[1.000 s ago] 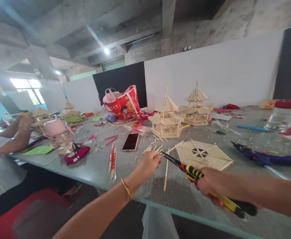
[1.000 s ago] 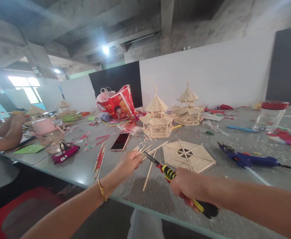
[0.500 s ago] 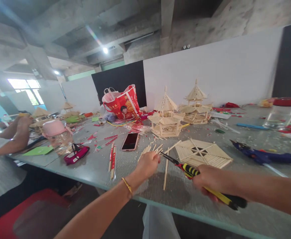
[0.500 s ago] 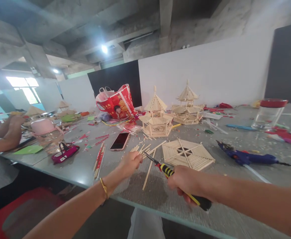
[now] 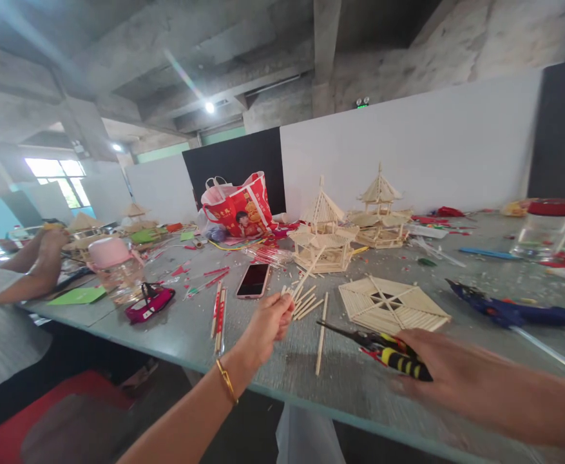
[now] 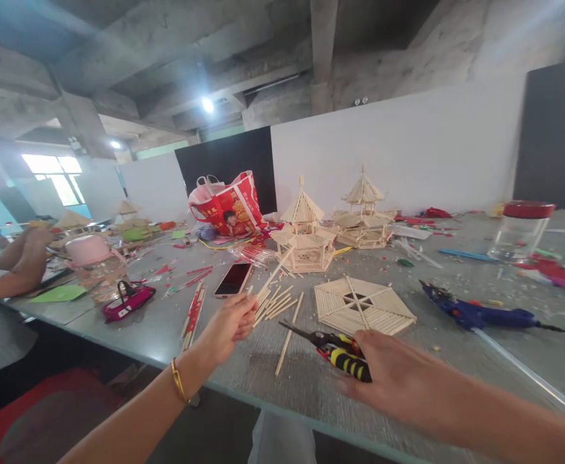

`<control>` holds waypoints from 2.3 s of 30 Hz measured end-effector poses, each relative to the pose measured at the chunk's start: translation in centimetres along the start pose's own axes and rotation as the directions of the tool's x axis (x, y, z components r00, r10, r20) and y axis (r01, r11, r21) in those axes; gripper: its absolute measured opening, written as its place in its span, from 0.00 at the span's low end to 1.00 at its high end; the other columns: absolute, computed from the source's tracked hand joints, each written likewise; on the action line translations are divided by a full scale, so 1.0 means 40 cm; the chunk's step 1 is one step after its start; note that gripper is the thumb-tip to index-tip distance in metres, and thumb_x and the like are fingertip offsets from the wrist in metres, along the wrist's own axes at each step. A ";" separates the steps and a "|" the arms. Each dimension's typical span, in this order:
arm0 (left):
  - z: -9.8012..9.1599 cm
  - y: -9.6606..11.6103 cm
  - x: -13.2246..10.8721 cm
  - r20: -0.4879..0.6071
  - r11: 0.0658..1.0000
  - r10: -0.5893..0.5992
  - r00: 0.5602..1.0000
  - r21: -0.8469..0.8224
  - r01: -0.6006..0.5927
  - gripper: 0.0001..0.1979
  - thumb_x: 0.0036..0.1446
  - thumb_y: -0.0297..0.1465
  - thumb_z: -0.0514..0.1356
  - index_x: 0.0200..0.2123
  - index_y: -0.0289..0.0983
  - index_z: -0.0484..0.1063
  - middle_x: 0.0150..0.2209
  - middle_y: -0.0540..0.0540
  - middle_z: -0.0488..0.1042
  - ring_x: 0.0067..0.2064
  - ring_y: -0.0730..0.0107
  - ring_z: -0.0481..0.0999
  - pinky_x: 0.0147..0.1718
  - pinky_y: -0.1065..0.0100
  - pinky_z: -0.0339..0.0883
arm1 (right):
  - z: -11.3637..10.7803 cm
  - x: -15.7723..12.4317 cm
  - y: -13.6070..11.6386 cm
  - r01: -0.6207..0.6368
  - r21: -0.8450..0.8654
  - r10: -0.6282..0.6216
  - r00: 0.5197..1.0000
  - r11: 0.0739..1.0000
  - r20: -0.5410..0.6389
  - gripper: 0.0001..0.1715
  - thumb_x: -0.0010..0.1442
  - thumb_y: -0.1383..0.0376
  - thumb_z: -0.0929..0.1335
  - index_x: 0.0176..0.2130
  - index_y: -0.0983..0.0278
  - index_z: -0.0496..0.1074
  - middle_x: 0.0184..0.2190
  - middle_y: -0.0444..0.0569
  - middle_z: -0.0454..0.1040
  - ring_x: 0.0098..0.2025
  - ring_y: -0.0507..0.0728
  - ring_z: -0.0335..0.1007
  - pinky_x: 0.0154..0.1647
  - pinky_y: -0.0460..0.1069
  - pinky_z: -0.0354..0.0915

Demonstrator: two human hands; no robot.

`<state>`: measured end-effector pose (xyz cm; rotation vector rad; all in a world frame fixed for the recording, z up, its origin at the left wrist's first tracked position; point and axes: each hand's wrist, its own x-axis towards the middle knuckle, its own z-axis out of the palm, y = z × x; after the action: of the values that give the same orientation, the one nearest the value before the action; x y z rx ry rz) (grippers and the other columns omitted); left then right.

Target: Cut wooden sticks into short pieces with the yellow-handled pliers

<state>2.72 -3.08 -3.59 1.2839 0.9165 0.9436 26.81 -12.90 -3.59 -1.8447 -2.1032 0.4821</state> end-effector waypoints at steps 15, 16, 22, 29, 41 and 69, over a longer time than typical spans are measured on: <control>0.048 -0.025 0.006 0.075 0.871 0.086 0.993 0.478 -0.112 0.14 0.54 0.40 0.52 0.23 0.36 0.61 0.14 0.57 0.51 0.17 0.81 0.49 0.18 0.74 0.42 | 0.020 0.058 -0.009 0.235 -0.658 -0.586 0.714 0.716 -0.383 0.22 0.59 0.59 0.64 0.47 0.71 0.68 0.44 0.60 0.71 0.46 0.64 0.66 0.47 0.60 0.61; 0.057 -0.023 0.006 0.113 0.854 0.094 0.989 0.501 -0.138 0.14 0.54 0.40 0.52 0.23 0.36 0.62 0.14 0.57 0.52 0.17 0.81 0.50 0.18 0.74 0.42 | -0.005 0.077 -0.017 0.290 -0.690 -0.668 0.645 0.663 -0.370 0.20 0.60 0.62 0.62 0.49 0.70 0.66 0.48 0.60 0.69 0.50 0.64 0.63 0.51 0.60 0.58; 0.110 0.019 -0.004 0.091 0.969 0.047 0.995 0.239 -0.067 0.15 0.52 0.41 0.55 0.22 0.37 0.59 0.15 0.58 0.48 0.16 0.82 0.45 0.17 0.73 0.39 | -0.062 0.159 -0.036 0.539 -0.609 -0.774 0.596 0.582 -0.213 0.14 0.60 0.73 0.58 0.35 0.64 0.71 0.31 0.49 0.73 0.33 0.55 0.66 0.36 0.50 0.62; 0.008 0.057 0.085 -0.273 0.916 0.331 0.903 0.322 -0.239 0.13 0.55 0.40 0.51 0.24 0.37 0.60 0.16 0.57 0.51 0.16 0.80 0.50 0.18 0.73 0.44 | 0.016 0.188 0.016 0.427 -0.367 -0.559 0.702 0.826 -0.441 0.17 0.61 0.74 0.56 0.35 0.65 0.71 0.32 0.52 0.73 0.35 0.55 0.68 0.37 0.49 0.61; 0.037 0.018 0.140 0.145 -0.087 0.354 0.924 0.989 -0.122 0.18 0.60 0.34 0.47 0.28 0.34 0.72 0.33 0.40 0.71 0.38 0.62 0.71 0.38 0.66 0.58 | 0.040 0.241 0.055 0.366 -0.383 -0.516 0.735 0.848 -0.440 0.10 0.61 0.71 0.58 0.36 0.66 0.68 0.30 0.51 0.72 0.35 0.57 0.67 0.38 0.50 0.59; 0.180 0.079 0.111 0.508 0.218 0.026 0.861 0.838 -0.500 0.20 0.59 0.40 0.48 0.27 0.35 0.75 0.21 0.50 0.69 0.26 0.73 0.68 0.28 0.72 0.56 | -0.011 0.241 0.104 0.356 0.596 -0.247 0.934 0.720 -0.260 0.17 0.50 0.53 0.68 0.30 0.66 0.72 0.17 0.42 0.66 0.21 0.49 0.60 0.22 0.45 0.55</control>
<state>10.85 -1.28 -0.05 2.7088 0.9515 0.1925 29.47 -2.83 -4.97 -1.0831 -1.7680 0.8067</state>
